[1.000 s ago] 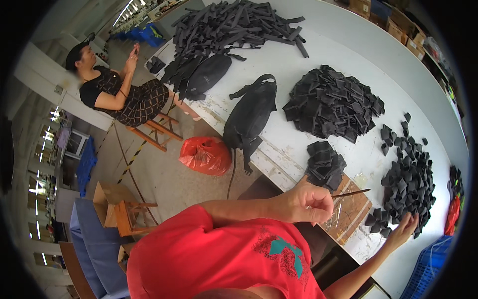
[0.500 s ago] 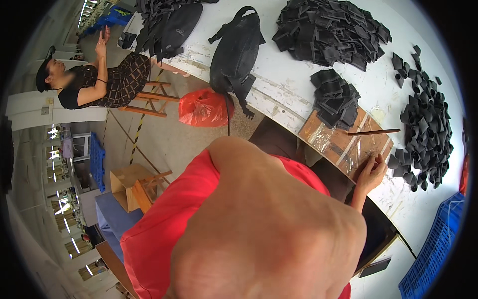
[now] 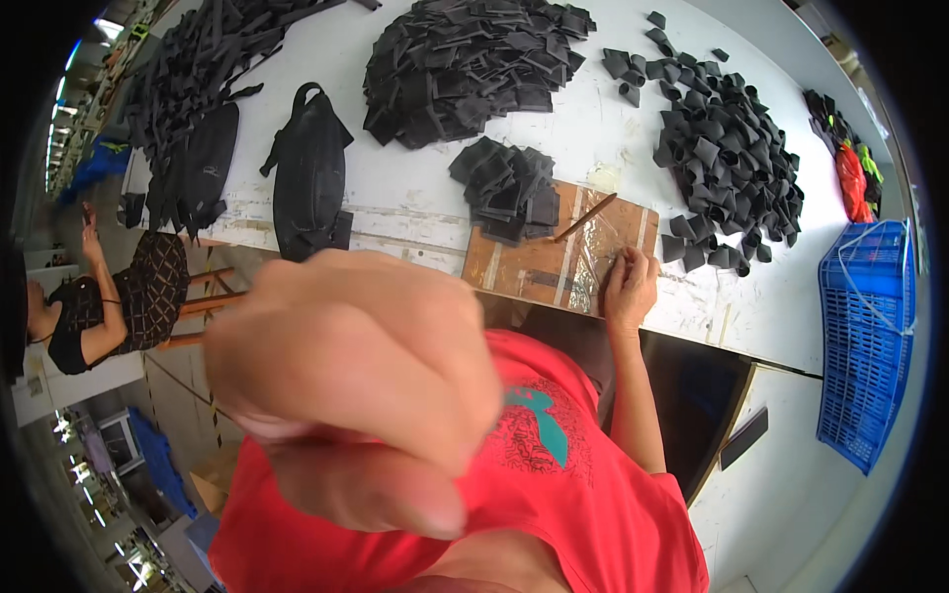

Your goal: Assembling small black rubber components onto a metal rod at a factory workstation.

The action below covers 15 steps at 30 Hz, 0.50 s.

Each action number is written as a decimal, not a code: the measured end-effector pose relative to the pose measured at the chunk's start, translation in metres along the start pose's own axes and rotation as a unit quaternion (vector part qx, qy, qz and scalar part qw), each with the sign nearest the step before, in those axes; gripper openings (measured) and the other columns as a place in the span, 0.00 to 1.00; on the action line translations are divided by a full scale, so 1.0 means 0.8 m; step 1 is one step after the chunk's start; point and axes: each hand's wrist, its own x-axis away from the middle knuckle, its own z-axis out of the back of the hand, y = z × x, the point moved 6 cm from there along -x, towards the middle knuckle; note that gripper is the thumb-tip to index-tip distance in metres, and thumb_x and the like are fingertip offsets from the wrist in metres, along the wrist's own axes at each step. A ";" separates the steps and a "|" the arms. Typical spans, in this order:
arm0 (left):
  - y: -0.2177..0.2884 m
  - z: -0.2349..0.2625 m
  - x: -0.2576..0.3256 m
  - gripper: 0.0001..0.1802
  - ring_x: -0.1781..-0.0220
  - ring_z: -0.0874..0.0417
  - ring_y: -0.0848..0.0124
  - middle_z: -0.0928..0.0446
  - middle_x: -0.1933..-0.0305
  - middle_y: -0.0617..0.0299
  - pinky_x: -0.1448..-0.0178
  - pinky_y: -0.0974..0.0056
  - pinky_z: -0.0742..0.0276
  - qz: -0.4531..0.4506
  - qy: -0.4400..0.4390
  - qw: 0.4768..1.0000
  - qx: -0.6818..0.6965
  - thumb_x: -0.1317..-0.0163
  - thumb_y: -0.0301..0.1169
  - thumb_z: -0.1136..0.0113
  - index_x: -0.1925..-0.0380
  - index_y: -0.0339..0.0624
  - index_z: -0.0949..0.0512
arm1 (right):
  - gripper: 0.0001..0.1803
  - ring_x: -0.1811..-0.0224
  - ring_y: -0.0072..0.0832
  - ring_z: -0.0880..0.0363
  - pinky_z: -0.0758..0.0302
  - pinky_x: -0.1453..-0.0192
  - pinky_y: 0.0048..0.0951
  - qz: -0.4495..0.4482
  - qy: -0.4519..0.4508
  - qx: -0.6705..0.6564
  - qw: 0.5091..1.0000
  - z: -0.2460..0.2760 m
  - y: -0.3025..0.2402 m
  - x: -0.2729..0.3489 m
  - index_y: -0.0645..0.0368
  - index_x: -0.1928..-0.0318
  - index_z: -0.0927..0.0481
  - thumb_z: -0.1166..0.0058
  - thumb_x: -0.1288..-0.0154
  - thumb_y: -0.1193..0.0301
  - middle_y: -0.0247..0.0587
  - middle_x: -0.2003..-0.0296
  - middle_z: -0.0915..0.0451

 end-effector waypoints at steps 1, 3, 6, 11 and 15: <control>0.001 0.008 -0.003 0.12 0.83 0.28 0.71 0.26 0.79 0.59 0.83 0.68 0.35 0.010 -0.009 1.000 0.005 0.48 0.29 0.35 0.79 0.34 0.28 | 0.06 0.66 0.40 0.26 0.29 0.64 0.35 -0.009 0.015 0.012 1.000 0.014 -0.007 -0.004 0.57 0.62 0.26 0.49 0.41 0.75 0.43 0.66 0.27; 0.005 0.028 -0.006 0.12 0.82 0.28 0.72 0.25 0.76 0.59 0.81 0.70 0.35 -0.011 -0.006 1.000 -0.017 0.46 0.31 0.36 0.74 0.34 0.27 | 0.06 0.66 0.41 0.26 0.29 0.64 0.36 -0.011 -0.028 0.025 0.999 0.018 -0.005 0.001 0.57 0.62 0.26 0.49 0.41 0.75 0.43 0.66 0.27; 0.002 0.017 -0.009 0.12 0.82 0.30 0.73 0.27 0.73 0.59 0.79 0.71 0.36 -0.038 0.021 0.993 -0.106 0.45 0.33 0.37 0.72 0.36 0.29 | 0.06 0.68 0.41 0.25 0.29 0.66 0.37 -0.001 -0.008 0.041 0.999 0.030 0.012 0.003 0.57 0.62 0.26 0.49 0.42 0.75 0.44 0.67 0.27; 0.051 0.013 -0.004 0.11 0.81 0.30 0.73 0.26 0.74 0.60 0.79 0.71 0.36 -0.068 0.018 0.969 -0.237 0.44 0.32 0.38 0.72 0.37 0.28 | 0.06 0.69 0.41 0.25 0.28 0.67 0.38 0.012 -0.011 0.019 1.000 0.025 -0.006 0.001 0.56 0.63 0.26 0.48 0.42 0.75 0.43 0.68 0.27; 0.060 0.027 -0.004 0.11 0.81 0.30 0.74 0.26 0.74 0.60 0.78 0.71 0.36 -0.087 -0.008 0.962 -0.260 0.44 0.32 0.38 0.73 0.37 0.28 | 0.06 0.69 0.40 0.25 0.28 0.67 0.37 0.000 -0.018 0.011 1.000 0.024 -0.003 0.005 0.56 0.63 0.26 0.48 0.42 0.75 0.43 0.67 0.27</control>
